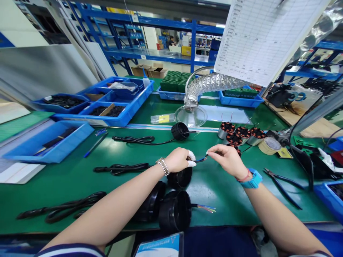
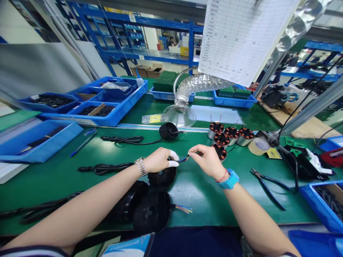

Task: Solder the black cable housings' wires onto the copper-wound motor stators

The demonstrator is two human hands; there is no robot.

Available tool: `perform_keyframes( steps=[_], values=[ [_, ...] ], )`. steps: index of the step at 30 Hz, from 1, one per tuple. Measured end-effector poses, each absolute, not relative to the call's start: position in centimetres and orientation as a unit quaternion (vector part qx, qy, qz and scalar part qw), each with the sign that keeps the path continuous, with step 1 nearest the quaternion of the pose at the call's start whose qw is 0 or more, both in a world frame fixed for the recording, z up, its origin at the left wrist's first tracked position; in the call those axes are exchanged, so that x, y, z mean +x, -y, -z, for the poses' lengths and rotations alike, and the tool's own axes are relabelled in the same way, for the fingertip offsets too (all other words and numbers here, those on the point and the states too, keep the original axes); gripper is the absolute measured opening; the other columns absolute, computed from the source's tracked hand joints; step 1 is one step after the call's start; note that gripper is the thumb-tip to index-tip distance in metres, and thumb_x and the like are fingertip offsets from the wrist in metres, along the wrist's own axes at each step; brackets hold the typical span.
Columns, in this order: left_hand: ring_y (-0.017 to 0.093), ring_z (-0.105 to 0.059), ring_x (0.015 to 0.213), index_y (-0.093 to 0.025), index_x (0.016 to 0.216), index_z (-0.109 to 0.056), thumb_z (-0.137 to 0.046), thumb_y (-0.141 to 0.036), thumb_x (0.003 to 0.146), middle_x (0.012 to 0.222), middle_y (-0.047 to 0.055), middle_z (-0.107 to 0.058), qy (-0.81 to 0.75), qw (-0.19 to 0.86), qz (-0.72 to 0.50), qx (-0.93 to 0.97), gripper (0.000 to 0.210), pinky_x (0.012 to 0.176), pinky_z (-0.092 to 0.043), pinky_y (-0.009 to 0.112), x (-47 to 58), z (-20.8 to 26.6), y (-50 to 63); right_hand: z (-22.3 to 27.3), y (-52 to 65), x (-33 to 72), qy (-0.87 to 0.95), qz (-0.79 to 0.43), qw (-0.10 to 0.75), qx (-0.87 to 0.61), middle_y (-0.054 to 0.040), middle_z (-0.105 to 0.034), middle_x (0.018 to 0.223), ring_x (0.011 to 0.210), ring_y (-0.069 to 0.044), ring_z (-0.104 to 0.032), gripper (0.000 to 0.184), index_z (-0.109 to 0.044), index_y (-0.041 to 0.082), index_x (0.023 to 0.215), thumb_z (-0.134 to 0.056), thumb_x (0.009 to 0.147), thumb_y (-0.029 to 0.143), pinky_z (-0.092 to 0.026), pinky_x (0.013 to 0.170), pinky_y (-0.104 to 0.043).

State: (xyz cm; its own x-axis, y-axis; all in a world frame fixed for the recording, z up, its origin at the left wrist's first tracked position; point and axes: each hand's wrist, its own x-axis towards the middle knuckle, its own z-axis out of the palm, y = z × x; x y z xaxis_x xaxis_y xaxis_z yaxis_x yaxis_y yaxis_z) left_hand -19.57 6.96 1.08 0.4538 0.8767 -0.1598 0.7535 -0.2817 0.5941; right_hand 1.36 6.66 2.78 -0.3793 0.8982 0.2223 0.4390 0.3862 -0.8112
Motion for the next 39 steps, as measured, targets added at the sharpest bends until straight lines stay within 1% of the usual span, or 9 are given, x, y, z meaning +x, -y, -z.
perform_keyframes(
  steps=[6,15,20,29,31,34,36,37,39],
  values=[
    [0.017,-0.063,0.077,-0.018,0.085,-0.07,-0.061,-0.032,0.072,0.085,0.003,-0.071,-0.514,0.298,-0.094,0.799,0.021,0.07,-0.044,0.023,-19.5,-1.4,-6.9,-2.5,-6.7,1.5,0.773,-0.337,0.36,-0.4,-0.0031,-0.069,0.079,0.075,-0.014,-0.063,0.01,-0.067,0.017,0.076,-0.06,0.076,0.024,-0.049,0.072,-0.026],
    [0.018,-0.063,0.076,-0.018,0.088,-0.07,-0.06,-0.032,0.073,0.086,0.003,-0.071,-0.515,0.289,-0.09,0.802,0.022,0.069,-0.043,0.023,-19.5,-1.4,-6.8,-2.4,-7.6,0.7,0.815,-0.321,0.303,-0.375,-0.0032,-0.069,0.082,0.078,-0.015,-0.064,0.009,-0.068,0.017,0.078,-0.06,0.073,0.018,-0.049,0.076,-0.027],
    [0.017,-0.062,0.074,-0.019,0.085,-0.07,-0.06,-0.033,0.073,0.082,0.002,-0.071,-0.519,0.269,-0.095,0.806,0.021,0.066,-0.043,0.023,-19.3,-1.1,-6.8,-2.2,-7.3,-0.9,0.8,-0.306,0.278,-0.435,-0.0027,-0.07,0.081,0.073,-0.014,-0.064,0.025,-0.066,0.016,0.092,-0.06,0.069,0.012,-0.049,0.073,-0.026],
    [0.019,-0.062,0.074,-0.02,0.082,-0.07,-0.058,-0.03,0.073,0.081,0.003,-0.07,-0.536,0.237,-0.089,0.805,0.018,0.064,-0.042,0.025,-19.2,-0.7,-6.8,1.2,-7.6,-1.8,0.763,-0.307,0.324,-0.468,-0.0016,-0.069,0.077,0.065,-0.013,-0.062,0.019,-0.067,0.016,0.087,-0.061,0.069,0.018,-0.05,0.064,-0.024],
    [0.02,-0.062,0.075,-0.02,0.083,-0.069,-0.057,-0.031,0.074,0.082,0.004,-0.07,-0.539,0.235,-0.085,0.805,0.019,0.066,-0.043,0.026,-18.9,-0.7,-6.8,1.1,-7.5,-1.5,0.762,-0.307,0.334,-0.463,-0.0021,-0.069,0.081,0.068,-0.013,-0.063,0.021,-0.066,0.016,0.091,-0.061,0.07,0.019,-0.051,0.066,-0.025],
    [0.02,-0.063,0.082,-0.019,0.089,-0.069,-0.052,-0.034,0.077,0.089,0.005,-0.07,-0.538,0.237,-0.082,0.805,0.025,0.072,-0.044,0.026,-19.2,-1.6,-7.0,0.0,-6.4,-1.1,0.753,-0.223,0.412,-0.462,-0.0077,-0.064,0.104,0.096,-0.018,-0.059,0.029,-0.06,0.016,0.103,-0.059,0.074,0.021,-0.046,0.087,-0.033],
    [0.02,-0.062,0.092,-0.019,0.101,-0.065,-0.048,-0.039,0.08,0.101,0.005,-0.068,-0.523,0.256,-0.084,0.808,0.033,0.08,-0.044,0.025,-20.6,-2.9,-7.2,-0.6,-5.0,-0.8,0.757,-0.14,0.468,-0.434,-0.0089,-0.061,0.108,0.105,-0.02,-0.054,0.024,-0.06,0.017,0.1,-0.057,0.077,0.02,-0.041,0.095,-0.036],
    [0.02,-0.06,0.097,-0.02,0.108,-0.062,-0.046,-0.041,0.081,0.107,0.005,-0.066,-0.518,0.267,-0.088,0.808,0.038,0.084,-0.043,0.025,-21.7,-3.6,-7.3,-0.6,-4.2,-0.7,0.773,-0.125,0.467,-0.41,-0.0083,-0.062,0.103,0.102,-0.019,-0.055,0.018,-0.061,0.018,0.096,-0.055,0.079,0.02,-0.042,0.093,-0.036],
    [0.02,-0.058,0.103,-0.019,0.118,-0.055,-0.044,-0.045,0.082,0.117,0.006,-0.061,-0.529,0.273,-0.095,0.798,0.046,0.089,-0.041,0.026,-24.9,-4.7,-7.2,0.1,-3.0,-0.7,0.823,-0.183,0.396,-0.365,-0.0061,-0.064,0.093,0.085,-0.016,-0.06,0.015,-0.061,0.02,0.094,-0.054,0.081,0.02,-0.049,0.08,-0.031]
  ],
)
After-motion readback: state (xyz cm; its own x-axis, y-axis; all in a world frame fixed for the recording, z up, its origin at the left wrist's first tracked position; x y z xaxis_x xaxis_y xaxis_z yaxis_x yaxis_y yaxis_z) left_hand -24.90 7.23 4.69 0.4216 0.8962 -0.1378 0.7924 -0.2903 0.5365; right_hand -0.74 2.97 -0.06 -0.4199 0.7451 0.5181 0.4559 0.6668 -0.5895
